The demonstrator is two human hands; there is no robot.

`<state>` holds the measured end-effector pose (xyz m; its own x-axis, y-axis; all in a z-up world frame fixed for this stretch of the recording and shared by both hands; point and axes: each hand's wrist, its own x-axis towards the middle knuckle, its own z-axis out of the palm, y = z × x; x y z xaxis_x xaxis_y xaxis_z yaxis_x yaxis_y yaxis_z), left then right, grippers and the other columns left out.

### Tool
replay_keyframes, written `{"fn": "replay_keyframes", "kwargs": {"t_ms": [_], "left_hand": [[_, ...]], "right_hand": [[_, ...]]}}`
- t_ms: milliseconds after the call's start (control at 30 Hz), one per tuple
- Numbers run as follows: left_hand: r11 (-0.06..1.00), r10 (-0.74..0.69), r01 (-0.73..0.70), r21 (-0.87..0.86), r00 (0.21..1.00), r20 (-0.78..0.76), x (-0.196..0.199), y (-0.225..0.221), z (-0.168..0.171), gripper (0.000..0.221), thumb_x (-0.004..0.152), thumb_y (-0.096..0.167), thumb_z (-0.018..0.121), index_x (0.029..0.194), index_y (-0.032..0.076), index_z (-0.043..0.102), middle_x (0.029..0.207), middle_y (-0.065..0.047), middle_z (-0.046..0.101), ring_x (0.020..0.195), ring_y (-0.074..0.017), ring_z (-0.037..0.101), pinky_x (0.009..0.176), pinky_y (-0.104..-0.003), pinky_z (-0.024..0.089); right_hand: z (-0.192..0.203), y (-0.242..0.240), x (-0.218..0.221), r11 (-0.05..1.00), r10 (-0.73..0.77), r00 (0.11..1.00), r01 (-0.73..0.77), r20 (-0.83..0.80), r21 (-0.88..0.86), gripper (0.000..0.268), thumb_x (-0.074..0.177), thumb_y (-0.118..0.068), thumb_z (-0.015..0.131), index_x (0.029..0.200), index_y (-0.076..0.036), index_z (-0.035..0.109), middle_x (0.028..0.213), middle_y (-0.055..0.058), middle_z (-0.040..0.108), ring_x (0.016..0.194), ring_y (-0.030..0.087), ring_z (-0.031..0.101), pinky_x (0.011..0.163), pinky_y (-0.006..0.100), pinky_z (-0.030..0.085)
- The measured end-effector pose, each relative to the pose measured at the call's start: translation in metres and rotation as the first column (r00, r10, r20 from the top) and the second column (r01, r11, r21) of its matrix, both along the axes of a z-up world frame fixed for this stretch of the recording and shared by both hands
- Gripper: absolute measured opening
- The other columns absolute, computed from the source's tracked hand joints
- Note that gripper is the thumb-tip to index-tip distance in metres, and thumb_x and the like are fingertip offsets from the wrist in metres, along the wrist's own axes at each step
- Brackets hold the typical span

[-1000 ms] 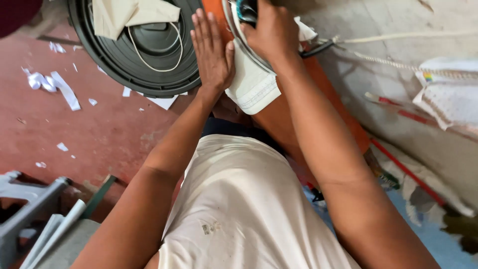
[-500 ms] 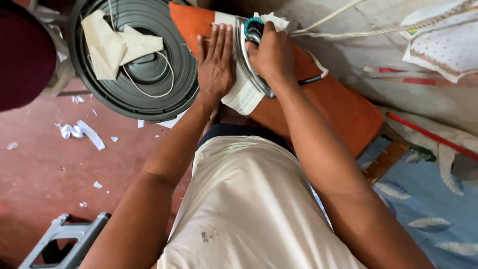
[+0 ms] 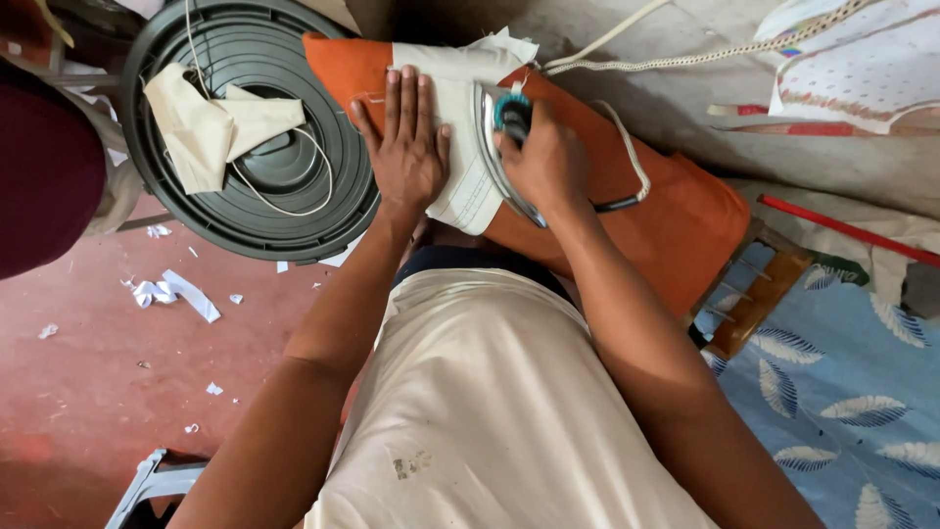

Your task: Ironing and folding small pieces of white fabric on an ironing board in a workshop environment.

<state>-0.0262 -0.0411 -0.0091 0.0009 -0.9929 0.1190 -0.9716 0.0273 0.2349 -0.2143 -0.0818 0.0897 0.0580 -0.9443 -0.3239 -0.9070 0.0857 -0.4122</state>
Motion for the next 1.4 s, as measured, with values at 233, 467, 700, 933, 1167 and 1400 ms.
{"fn": "replay_keyframes", "kwargs": {"t_ms": [233,467,700,933,1167,1400], "left_hand": [[0.998,-0.007,0.009,0.066,1.0,-0.021,-0.001,-0.001,0.003,0.063,0.115,0.048,0.025,0.166,0.011,0.028,0.172,-0.006,0.025,0.16,-0.0241,0.017,0.124,-0.066,0.0],[0.992,0.009,-0.007,0.124,1.0,-0.016,-0.002,-0.003,0.005,0.064,0.114,0.049,0.023,0.167,0.013,0.024,0.174,-0.004,0.02,0.161,-0.0225,0.014,0.125,-0.066,-0.003],[0.972,0.028,-0.033,0.232,0.999,0.027,-0.001,-0.002,0.011,0.067,0.113,0.055,0.016,0.169,0.019,0.015,0.176,-0.008,0.012,0.164,-0.0236,0.008,0.127,-0.062,-0.006],[0.954,0.108,-0.114,0.278,0.993,0.039,0.004,-0.004,0.027,0.076,0.109,0.063,0.016,0.169,0.016,0.015,0.176,-0.006,0.012,0.163,-0.0218,0.008,0.126,-0.061,-0.006],[0.953,0.166,-0.176,0.245,0.984,0.061,0.012,0.001,0.03,0.076,0.11,0.065,0.02,0.169,0.017,0.02,0.175,-0.005,0.015,0.162,-0.0236,0.01,0.127,-0.059,-0.002],[0.912,0.24,-0.271,0.307,0.961,0.135,0.02,0.018,0.027,0.08,0.109,0.072,0.022,0.171,0.021,0.017,0.176,-0.004,0.009,0.163,-0.0231,0.005,0.13,-0.054,-0.001]], "right_hand": [[-0.018,0.022,-0.021,0.986,0.027,0.999,-0.03,-0.019,-0.167,0.044,0.085,-0.039,0.082,0.102,-0.007,0.058,0.078,0.019,0.072,0.07,0.052,0.065,0.055,0.061,0.045],[-0.026,0.016,-0.03,0.967,0.046,0.998,-0.054,-0.036,-0.25,0.043,0.083,-0.043,0.083,0.099,-0.01,0.06,0.076,0.018,0.072,0.069,0.051,0.066,0.055,0.061,0.046],[-0.021,0.003,-0.027,0.965,0.083,0.995,-0.096,-0.063,-0.242,0.041,0.081,-0.046,0.085,0.089,-0.013,0.062,0.069,0.013,0.07,0.064,0.045,0.065,0.052,0.057,0.046],[-0.011,-0.018,-0.008,0.954,0.229,0.97,-0.241,-0.086,-0.178,0.045,0.082,-0.047,0.079,0.116,-0.018,0.073,0.081,0.01,0.076,0.073,0.043,0.07,0.052,0.057,0.05],[-0.006,-0.036,0.016,0.907,0.363,0.93,-0.365,-0.047,-0.211,0.037,0.082,-0.039,0.081,0.106,-0.014,0.071,0.08,0.013,0.075,0.074,0.044,0.07,0.05,0.058,0.049],[0.008,-0.051,0.054,0.918,0.392,0.918,-0.394,-0.066,-0.034,0.035,0.086,-0.04,0.076,0.105,-0.012,0.065,0.086,0.017,0.075,0.076,0.049,0.07,0.053,0.062,0.051]]}}
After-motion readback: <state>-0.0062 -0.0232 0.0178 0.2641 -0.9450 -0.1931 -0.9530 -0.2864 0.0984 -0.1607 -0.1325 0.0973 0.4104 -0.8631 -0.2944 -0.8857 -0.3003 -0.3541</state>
